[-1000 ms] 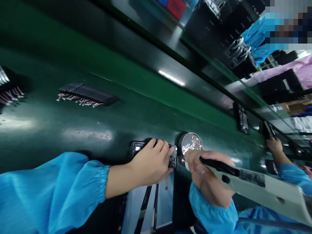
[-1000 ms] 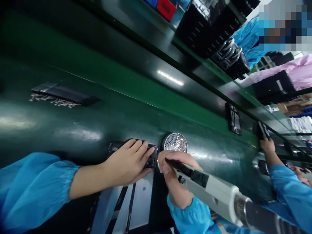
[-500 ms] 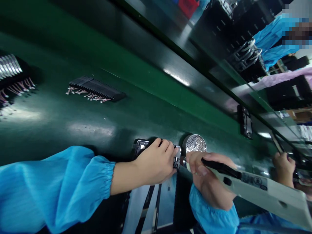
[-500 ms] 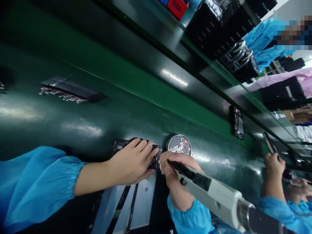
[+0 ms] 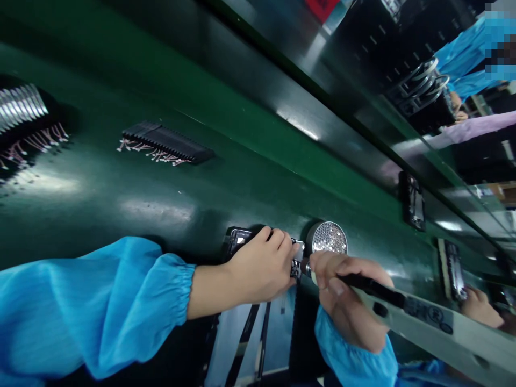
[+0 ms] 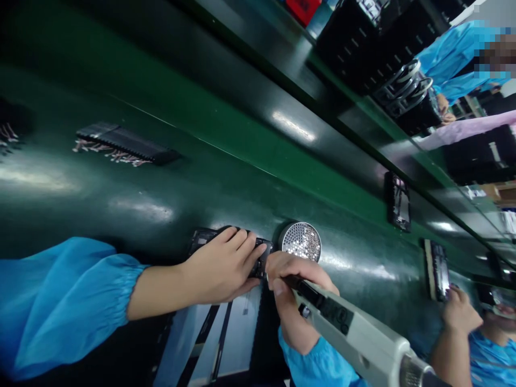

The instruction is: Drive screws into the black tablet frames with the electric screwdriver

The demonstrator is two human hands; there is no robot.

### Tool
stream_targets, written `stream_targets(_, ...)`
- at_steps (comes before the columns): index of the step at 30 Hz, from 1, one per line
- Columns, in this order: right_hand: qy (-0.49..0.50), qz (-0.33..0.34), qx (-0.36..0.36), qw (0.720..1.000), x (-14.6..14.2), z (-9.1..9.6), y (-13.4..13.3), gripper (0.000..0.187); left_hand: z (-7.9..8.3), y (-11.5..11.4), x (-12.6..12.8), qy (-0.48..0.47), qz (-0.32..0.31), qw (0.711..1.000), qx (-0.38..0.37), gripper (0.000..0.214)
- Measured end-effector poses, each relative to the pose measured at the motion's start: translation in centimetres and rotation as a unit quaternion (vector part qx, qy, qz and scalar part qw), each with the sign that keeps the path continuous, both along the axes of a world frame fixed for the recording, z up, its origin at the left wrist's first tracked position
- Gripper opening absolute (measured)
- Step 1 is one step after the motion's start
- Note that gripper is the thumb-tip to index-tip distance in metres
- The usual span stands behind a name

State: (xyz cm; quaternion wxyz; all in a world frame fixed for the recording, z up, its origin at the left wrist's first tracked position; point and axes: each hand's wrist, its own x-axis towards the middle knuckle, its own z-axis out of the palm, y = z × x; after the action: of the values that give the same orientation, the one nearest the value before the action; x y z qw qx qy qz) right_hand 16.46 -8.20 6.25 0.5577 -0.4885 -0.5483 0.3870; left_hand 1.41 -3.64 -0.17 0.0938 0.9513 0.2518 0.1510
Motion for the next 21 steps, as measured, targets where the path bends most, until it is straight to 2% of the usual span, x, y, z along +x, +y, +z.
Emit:
stream_targets(3, 0.0, -0.001, 0.014, 1.0, -0.1, -0.1, -0.1, 0.014, -0.1, -0.1, 0.0, 0.0, 0.004, 1.0, -0.001, 0.058)
stream_targets(7, 0.005, -0.011, 0.018, 1.0, 0.0, -0.3, -0.2, 0.025, -0.3, -0.1, -0.1, -0.004, 0.006, 1.0, 0.01, 0.059)
stream_targets(14, 0.026, 0.017, 0.03, 0.999, 0.8, -0.8, 0.0, 0.029, -0.4, -0.1, 0.0, 0.0, 0.003, 1.0, -0.001, 0.06)
stream_targets(19, 0.041, 0.025, 0.041, 0.998, 0.9, -1.1, 0.5, 0.03, 1.3, 0.8, -0.4, 0.042, 0.004, 0.998, -0.05, 0.058)
stream_targets(21, 0.05, 0.003, 0.069, 0.996, 1.6, -0.4, 1.0, 0.034, 2.1, 0.4, -0.9, 0.037, 0.009, 0.999, -0.026, 0.052)
